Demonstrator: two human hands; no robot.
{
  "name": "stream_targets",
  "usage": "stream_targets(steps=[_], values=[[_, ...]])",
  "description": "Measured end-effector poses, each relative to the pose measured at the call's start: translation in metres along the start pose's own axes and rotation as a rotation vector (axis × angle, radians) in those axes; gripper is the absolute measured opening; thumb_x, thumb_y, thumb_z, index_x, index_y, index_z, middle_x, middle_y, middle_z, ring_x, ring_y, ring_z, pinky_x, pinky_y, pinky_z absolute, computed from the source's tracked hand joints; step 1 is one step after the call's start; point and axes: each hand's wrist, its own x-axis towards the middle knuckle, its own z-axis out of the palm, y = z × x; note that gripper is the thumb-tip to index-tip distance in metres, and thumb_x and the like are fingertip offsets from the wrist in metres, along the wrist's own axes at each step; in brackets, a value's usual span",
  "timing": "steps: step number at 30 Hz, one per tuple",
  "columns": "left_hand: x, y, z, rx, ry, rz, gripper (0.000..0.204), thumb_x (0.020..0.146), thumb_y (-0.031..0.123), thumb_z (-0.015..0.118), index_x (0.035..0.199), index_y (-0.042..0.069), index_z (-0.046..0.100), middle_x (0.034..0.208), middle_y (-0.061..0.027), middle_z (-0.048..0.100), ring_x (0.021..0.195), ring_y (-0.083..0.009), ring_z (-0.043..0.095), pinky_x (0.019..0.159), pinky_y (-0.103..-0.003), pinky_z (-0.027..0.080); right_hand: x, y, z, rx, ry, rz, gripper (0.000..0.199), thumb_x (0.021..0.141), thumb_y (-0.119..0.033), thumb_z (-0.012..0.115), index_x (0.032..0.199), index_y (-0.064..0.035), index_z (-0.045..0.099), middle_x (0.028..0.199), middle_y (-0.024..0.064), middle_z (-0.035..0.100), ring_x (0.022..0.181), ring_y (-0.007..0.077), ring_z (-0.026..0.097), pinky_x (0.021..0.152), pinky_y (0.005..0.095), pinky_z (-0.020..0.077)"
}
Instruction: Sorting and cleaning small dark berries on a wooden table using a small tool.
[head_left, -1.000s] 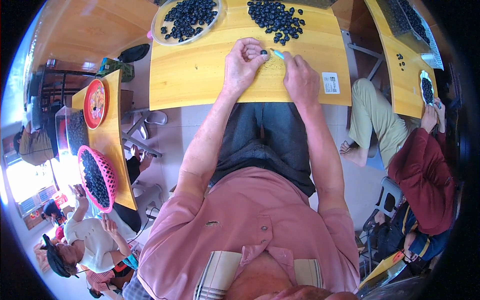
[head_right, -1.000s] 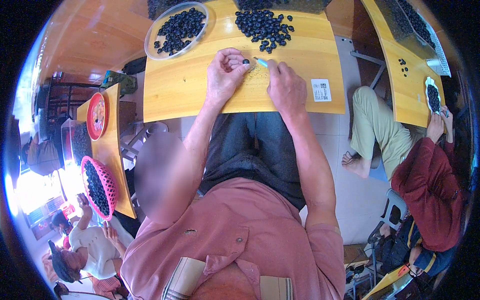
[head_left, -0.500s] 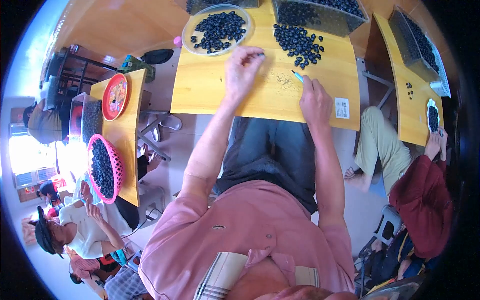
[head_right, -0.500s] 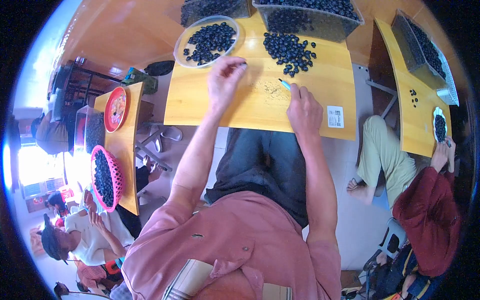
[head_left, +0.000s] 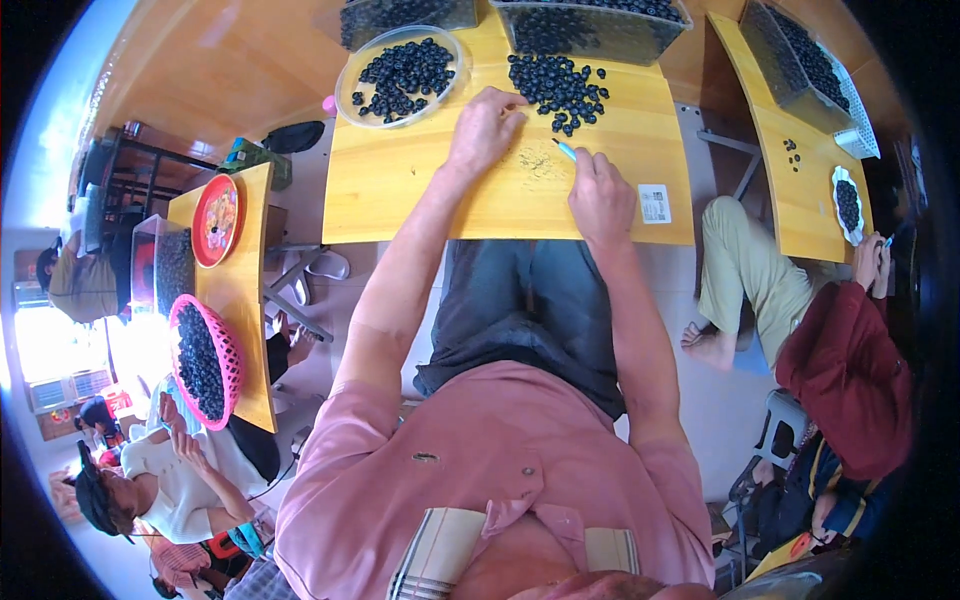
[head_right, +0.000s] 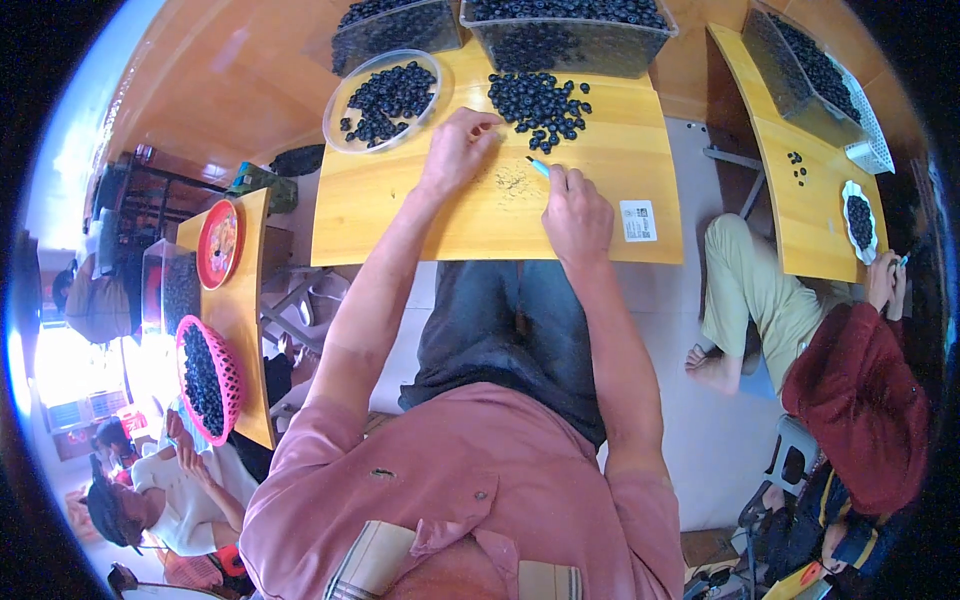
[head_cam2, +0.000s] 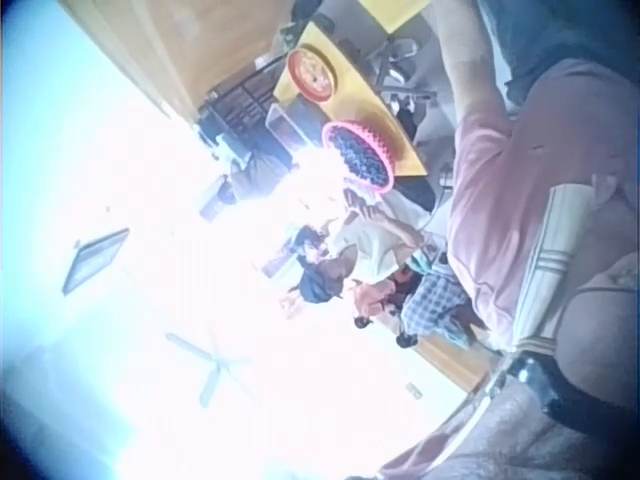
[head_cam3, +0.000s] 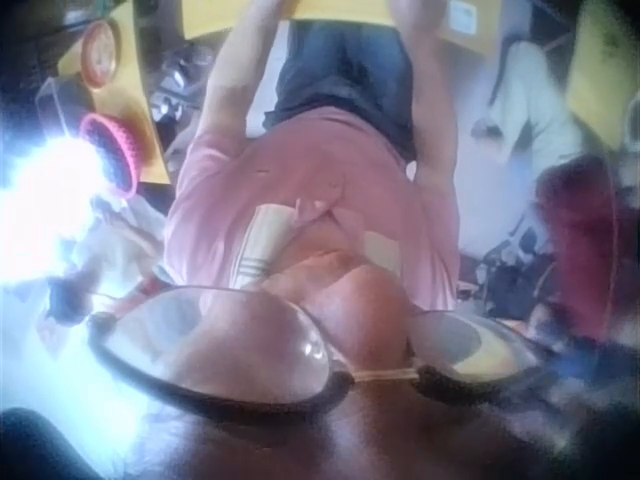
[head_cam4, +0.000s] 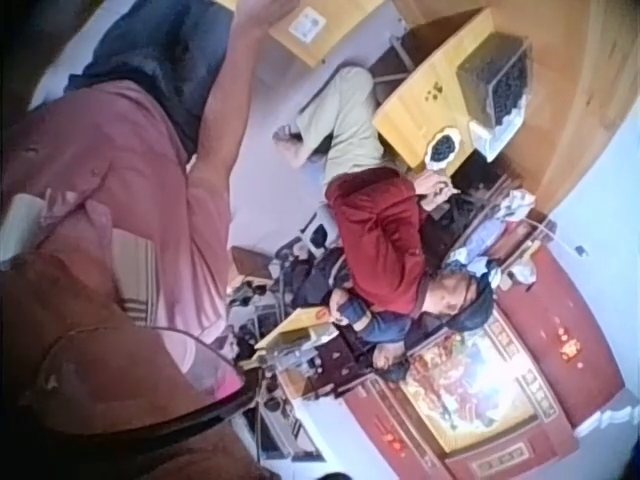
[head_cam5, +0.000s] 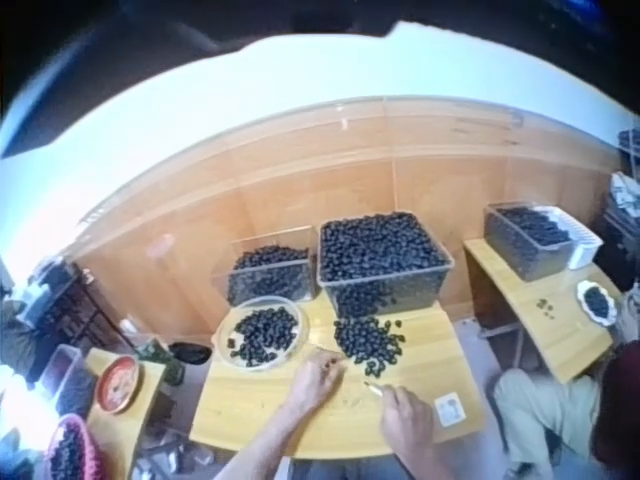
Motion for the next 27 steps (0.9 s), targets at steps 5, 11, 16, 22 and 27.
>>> stream_targets(steps=[5, 11, 16, 22, 27], values=[[0.012, 0.025, 0.019, 0.002, -0.099, -0.153, 0.023, 0.085, 0.017, 0.077, 0.105, 0.006, 0.076, 0.101, -0.0170, 0.070, 0.097, -0.0328, 0.069, 0.087, -0.043, 0.055, -0.003, 0.001, -0.002, -0.040, 0.013, 0.063, 0.019, 0.085, -0.007, 0.064, 0.104, -0.0087, 0.065, 0.082, 0.0072, 0.062, 0.074, 0.0248, 0.069, 0.060, 0.0385, 0.0572], [0.012, 0.011, 0.026, 0.150, -0.109, -0.076, 0.025, 0.083, 0.023, 0.078, 0.102, 0.007, 0.077, 0.098, -0.0161, 0.071, 0.094, -0.0346, 0.069, 0.085, -0.045, 0.056, -0.004, -0.001, -0.001, -0.043, 0.024, 0.076, 0.019, 0.085, -0.007, 0.065, 0.103, -0.0086, 0.064, 0.082, 0.0077, 0.061, 0.074, 0.0252, 0.069, 0.060, 0.0389, 0.0570], [0.001, 0.023, 0.014, 0.078, -0.030, -0.104, 0.024, 0.084, 0.020, 0.079, 0.100, 0.002, 0.077, 0.086, -0.0129, 0.074, 0.075, -0.0256, 0.072, 0.074, -0.036, 0.058, -0.005, 0.001, -0.001, -0.037, 0.016, 0.079, 0.018, 0.084, -0.007, 0.064, 0.102, -0.0086, 0.065, 0.082, 0.0077, 0.061, 0.074, 0.0252, 0.069, 0.059, 0.0394, 0.0571], [-0.022, 0.027, 0.004, -1.458, 0.253, -0.716, 0.022, 0.097, 0.006, 0.063, 0.113, -0.007, 0.067, 0.104, -0.0170, 0.072, 0.097, -0.0267, 0.073, 0.085, -0.033, 0.062, -0.003, 0.000, -0.003, -0.039, 0.003, 0.086, 0.020, 0.084, -0.006, 0.065, 0.104, -0.0084, 0.065, 0.081, 0.0074, 0.061, 0.074, 0.0245, 0.069, 0.059, 0.0386, 0.0570], [-0.025, 0.013, -0.004, -1.740, 0.368, -0.893, 0.024, 0.100, 0.001, 0.060, 0.121, -0.010, 0.062, 0.110, -0.0207, 0.069, 0.103, -0.0302, 0.071, 0.092, -0.032, 0.063, -0.002, -0.002, -0.003, -0.004, -0.010, 0.107, 0.022, 0.088, -0.007, 0.063, 0.109, -0.0096, 0.068, 0.081, 0.0080, 0.062, 0.074, 0.0274, 0.069, 0.062, 0.0424, 0.0557]])
